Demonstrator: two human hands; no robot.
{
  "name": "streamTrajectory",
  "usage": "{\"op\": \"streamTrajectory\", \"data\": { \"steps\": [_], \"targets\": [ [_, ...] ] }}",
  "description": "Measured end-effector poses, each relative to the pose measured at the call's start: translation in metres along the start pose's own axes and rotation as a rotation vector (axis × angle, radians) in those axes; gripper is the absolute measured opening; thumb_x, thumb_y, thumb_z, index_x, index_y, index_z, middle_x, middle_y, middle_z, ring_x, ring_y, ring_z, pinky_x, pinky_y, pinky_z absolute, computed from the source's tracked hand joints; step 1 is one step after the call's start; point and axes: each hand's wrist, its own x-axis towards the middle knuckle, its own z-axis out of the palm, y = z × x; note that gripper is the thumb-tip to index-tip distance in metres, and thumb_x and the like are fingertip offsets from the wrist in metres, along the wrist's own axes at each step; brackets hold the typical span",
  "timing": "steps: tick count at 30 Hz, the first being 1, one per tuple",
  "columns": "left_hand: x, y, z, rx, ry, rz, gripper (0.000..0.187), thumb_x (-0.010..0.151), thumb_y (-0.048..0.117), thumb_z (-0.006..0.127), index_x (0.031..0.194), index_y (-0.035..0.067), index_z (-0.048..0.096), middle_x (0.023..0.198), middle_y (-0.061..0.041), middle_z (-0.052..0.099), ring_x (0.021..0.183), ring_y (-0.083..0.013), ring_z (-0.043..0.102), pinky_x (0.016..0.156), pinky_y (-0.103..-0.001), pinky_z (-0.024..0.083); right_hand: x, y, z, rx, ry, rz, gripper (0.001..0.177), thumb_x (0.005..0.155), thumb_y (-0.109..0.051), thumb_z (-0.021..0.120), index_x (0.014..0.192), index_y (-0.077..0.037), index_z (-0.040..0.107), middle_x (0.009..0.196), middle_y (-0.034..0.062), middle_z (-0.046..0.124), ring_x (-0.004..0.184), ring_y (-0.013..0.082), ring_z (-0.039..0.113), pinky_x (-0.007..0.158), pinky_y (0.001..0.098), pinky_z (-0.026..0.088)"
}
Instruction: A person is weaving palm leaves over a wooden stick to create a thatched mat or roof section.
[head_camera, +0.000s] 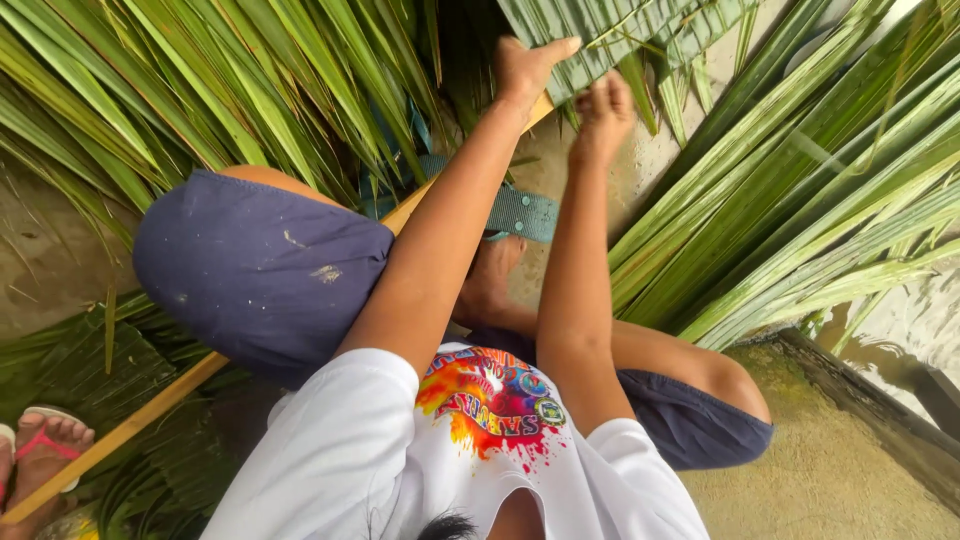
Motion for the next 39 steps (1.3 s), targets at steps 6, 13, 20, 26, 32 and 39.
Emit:
{"op": "streamTrajectory", "data": {
  "steps": [6,13,20,26,32,39],
  "targets": [
    [-0.018,0.045,-0.022,-0.216,-0.092,0.011,0.017,0.065,0.004,0.087,0.073,-0.008,0.077,0.066,-0.011,0.075,0.049,-0.0155,0.063,0.043,-0.03,0.057,0.026,0.038,0.016,0.177,-0.183,0.037,0.018,0.086,0.013,0.058,0.087,-0.001,0.07,0.067,0.003,0.065,0.049,0.0084,0.047,0.044,0.0243,0.037],
    [-0.017,0.051,-0.028,-0.214,-0.103,-0.007,0.021,0.065,0.0,0.086,0.081,-0.01,0.077,0.073,-0.015,0.077,0.054,-0.0194,0.069,0.049,-0.031,0.06,0.035,0.052,0.024,0.049,-0.239,-0.225,0.013,0.081,0.011,0.073,0.091,0.004,0.075,0.088,0.0108,0.078,0.073,0.0138,0.066,0.068,0.0276,0.057],
    [-0.019,0.065,-0.029,-0.142,-0.072,0.025,0.024,0.062,0.009,0.089,0.072,-0.008,0.076,0.065,-0.012,0.075,0.048,-0.017,0.064,0.046,-0.03,0.058,0.022,0.037,0.035,-0.07,-0.26,-0.276,0.008,0.081,0.009,0.073,0.087,0.003,0.073,0.082,0.0083,0.075,0.068,0.0111,0.061,0.063,0.0269,0.056],
    [-0.022,0.067,-0.028,-0.128,-0.048,-0.001,0.027,0.062,0.009,0.089,0.077,-0.01,0.076,0.07,-0.016,0.077,0.05,-0.0203,0.069,0.045,-0.032,0.06,0.029,0.026,0.016,-0.024,-0.282,-0.212,0.006,0.083,0.007,0.072,0.087,0.002,0.072,0.081,0.0078,0.073,0.067,0.0109,0.06,0.061,0.0265,0.054],
    [-0.025,0.067,-0.031,-0.1,-0.044,0.026,0.031,0.062,0.013,0.089,0.078,-0.01,0.077,0.07,-0.017,0.078,0.05,-0.0203,0.07,0.044,-0.032,0.059,0.044,0.028,0.007,0.028,-0.313,-0.121,0.005,0.084,0.005,0.071,0.088,0.002,0.072,0.08,0.0073,0.071,0.066,0.0107,0.058,0.06,0.0262,0.053],
    [-0.022,0.064,-0.029,-0.074,-0.051,0.061,0.031,0.061,0.016,0.09,0.075,-0.008,0.076,0.068,-0.016,0.077,0.048,-0.0199,0.07,0.042,-0.031,0.06,0.06,0.028,0.009,0.104,-0.351,-0.033,0.004,0.085,0.003,0.07,0.088,0.001,0.071,0.079,0.0067,0.069,0.065,0.0105,0.056,0.059,0.0257,0.051]
  ]
}}
